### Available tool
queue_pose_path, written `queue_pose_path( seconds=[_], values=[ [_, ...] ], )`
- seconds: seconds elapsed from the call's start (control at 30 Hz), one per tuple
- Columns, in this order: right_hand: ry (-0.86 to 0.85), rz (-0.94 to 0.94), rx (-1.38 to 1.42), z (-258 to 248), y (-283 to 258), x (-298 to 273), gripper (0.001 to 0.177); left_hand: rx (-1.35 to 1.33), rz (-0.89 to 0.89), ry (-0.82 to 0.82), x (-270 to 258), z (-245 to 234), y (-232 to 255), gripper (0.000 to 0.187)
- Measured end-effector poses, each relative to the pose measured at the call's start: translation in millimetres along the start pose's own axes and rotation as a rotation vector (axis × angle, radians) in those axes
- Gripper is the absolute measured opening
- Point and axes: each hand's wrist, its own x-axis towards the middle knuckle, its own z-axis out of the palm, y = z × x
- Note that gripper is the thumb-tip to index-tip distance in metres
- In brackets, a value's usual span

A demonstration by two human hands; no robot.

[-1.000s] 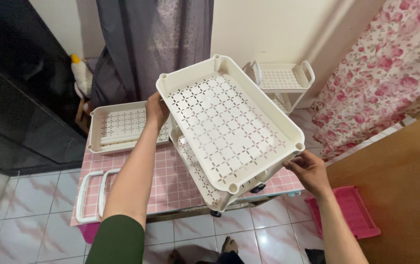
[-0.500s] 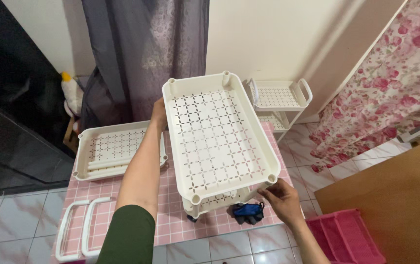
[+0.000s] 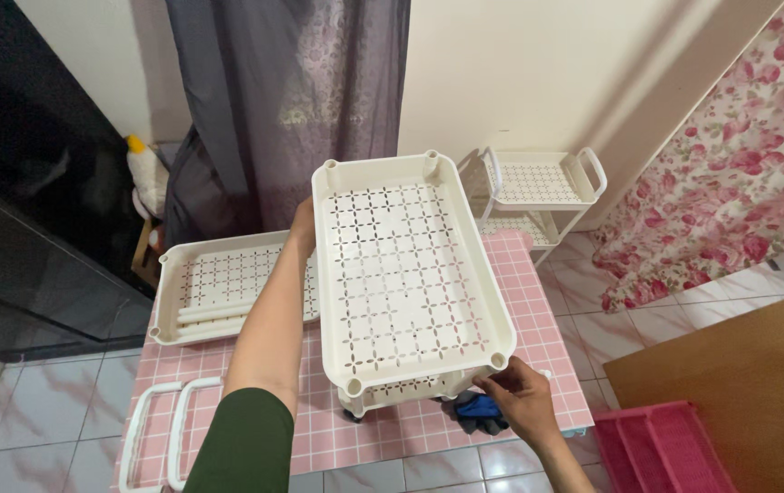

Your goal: The person assembles a white plastic rolling shelf by inserting vertical poles into the base tray, stacking a second tray on top, and attaching handles. The person uses a cloth to wipe the poles before insertion.

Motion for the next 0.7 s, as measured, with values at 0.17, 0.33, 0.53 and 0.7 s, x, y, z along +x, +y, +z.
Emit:
queue_pose_path(
  seconds=[0.17, 0.33, 0.53, 0.7],
  values=[
    [0.007, 0.007, -0.011, 4.0, 0.3, 1.1, 0.020, 0.250, 0.305, -0.002, -34.3, 0.0, 8.8, 0.048],
    [0.005, -0.011, -0.153, 2.4, -6.2, 3.2, 0.026, 0.482, 0.211, 0.309, -147.9, -19.5, 54.3, 0.048],
    [-0.233, -0.151, 0.232, -6.4, -8.7, 2.8, 0.036, 0.684, 0.597, 0.399, -322.8, 16.7, 104.9, 0.046],
    [-0.348, -0.078, 0.659, -6.0, -11.6, 1.1, 0.055, 0.924, 0.964, 0.281, -405.9, 100.0, 112.6, 0.037]
  ],
)
